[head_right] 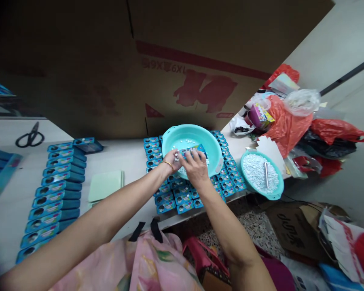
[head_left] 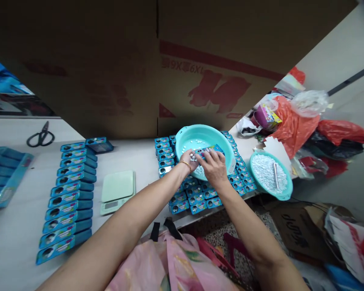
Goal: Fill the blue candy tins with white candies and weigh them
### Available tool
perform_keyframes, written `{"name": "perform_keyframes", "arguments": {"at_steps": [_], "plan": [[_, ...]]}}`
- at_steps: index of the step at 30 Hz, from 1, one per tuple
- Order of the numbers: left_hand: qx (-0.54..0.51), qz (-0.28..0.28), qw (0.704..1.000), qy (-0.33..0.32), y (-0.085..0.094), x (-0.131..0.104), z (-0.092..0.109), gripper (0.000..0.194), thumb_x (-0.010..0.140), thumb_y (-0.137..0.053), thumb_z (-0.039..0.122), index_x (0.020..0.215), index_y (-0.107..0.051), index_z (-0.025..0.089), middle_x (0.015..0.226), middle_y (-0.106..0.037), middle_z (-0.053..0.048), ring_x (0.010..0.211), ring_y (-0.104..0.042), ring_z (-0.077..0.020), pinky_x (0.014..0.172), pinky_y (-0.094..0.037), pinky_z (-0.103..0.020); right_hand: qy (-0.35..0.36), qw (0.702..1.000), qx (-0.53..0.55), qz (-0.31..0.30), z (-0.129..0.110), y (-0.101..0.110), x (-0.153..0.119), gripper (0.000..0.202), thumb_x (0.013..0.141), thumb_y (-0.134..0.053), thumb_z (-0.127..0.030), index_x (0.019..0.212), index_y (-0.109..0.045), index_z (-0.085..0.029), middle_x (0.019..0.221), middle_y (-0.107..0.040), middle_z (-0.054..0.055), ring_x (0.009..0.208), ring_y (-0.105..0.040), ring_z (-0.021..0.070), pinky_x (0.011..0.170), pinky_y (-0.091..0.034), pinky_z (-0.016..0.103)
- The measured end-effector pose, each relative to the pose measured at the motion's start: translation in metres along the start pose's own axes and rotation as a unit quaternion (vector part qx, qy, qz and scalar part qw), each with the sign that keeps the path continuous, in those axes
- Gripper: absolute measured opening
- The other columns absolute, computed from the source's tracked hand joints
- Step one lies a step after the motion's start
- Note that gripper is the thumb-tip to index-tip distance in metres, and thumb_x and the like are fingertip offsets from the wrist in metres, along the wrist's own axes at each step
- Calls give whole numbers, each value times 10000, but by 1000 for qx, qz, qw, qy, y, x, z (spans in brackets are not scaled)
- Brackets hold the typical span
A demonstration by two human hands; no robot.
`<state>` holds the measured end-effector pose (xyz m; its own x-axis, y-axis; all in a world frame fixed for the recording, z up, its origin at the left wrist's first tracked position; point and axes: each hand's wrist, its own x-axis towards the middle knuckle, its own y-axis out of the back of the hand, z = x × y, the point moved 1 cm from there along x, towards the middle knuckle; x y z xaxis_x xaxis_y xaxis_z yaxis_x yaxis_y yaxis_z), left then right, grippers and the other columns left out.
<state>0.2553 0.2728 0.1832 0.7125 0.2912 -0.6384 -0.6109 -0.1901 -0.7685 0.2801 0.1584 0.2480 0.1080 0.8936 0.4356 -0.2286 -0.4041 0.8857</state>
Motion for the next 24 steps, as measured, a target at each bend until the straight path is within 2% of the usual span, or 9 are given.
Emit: {"name": "perform_keyframes", "arguments": {"at_steps": [5, 8, 10, 13, 15, 17, 21, 24], "plan": [[28, -45, 999, 10, 0, -1, -2, 127, 757, -435, 110, 729, -556, 88, 622, -570, -72, 600, -572, -156, 597, -485, -288, -135, 988, 73, 25, 18, 3, -7, 440, 756, -474, -122, 1161, -476, -294, 1079, -516, 46, 1029, -407, 215, 909, -261, 392], [45, -53, 998, -2, 5, -6, 9, 139, 764, -429, 125, 738, -559, 86, 627, -572, -79, 619, -585, -161, 622, -500, -307, -203, 961, 175, 73, 22, 3, -10, 417, 722, -497, -143, 1121, -504, -264, 1033, -526, 43, 984, -441, 206, 884, -317, 381], [47, -42, 998, -7, 13, -15, 22, 159, 780, -419, 147, 747, -561, 82, 630, -573, -83, 628, -593, -163, 622, -507, -309, -246, 922, 279, 109, 21, 1, -8, 390, 706, -535, -196, 1093, -509, -237, 1019, -528, 43, 951, -467, 196, 842, -365, 363], [42, -35, 998, -28, 40, -41, 51, 157, 788, -431, 152, 754, -563, 75, 652, -588, -95, 649, -604, -166, 602, -516, -290, -301, 822, 463, 142, 4, -8, -1, 431, 666, -587, -251, 1079, -473, -202, 976, -533, 30, 873, -506, 169, 765, -419, 319], [28, -28, 998, -55, 72, -70, 74, 126, 779, -461, 142, 750, -565, 76, 655, -595, -92, 653, -608, -163, 594, -520, -271, -308, 760, 557, 133, -21, -18, 8, 451, 646, -606, -252, 1067, -454, -196, 935, -538, 14, 832, -518, 150, 752, -425, 300], [8, -5, 997, -75, 117, -105, 94, 95, 767, -489, 133, 745, -566, 82, 661, -602, -85, 657, -612, -160, 587, -524, -258, -287, 724, 621, 86, -59, -34, 17, 460, 634, -617, -241, 1059, -446, -199, 920, -542, 6, 825, -522, 145, 766, -420, 295], [-13, 102, 989, -106, 225, -178, 113, 83, 768, -495, 133, 767, -569, 96, 687, -617, -94, 661, -621, -173, 553, -531, -274, -218, 701, 676, -64, -159, -83, 29, 399, 623, -598, -229, 1002, -478, -194, 888, -550, 6, 807, -526, 150, 752, -424, 287], [-38, 179, 973, -139, 293, -219, 110, 83, 764, -491, 115, 793, -566, 93, 711, -626, -110, 664, -626, -180, 561, -533, -288, -197, 689, 686, -123, -228, -127, 32, 312, 633, -552, -236, 934, -490, -184, 832, -546, -2, 765, -527, 143, 727, -429, 273]]}}
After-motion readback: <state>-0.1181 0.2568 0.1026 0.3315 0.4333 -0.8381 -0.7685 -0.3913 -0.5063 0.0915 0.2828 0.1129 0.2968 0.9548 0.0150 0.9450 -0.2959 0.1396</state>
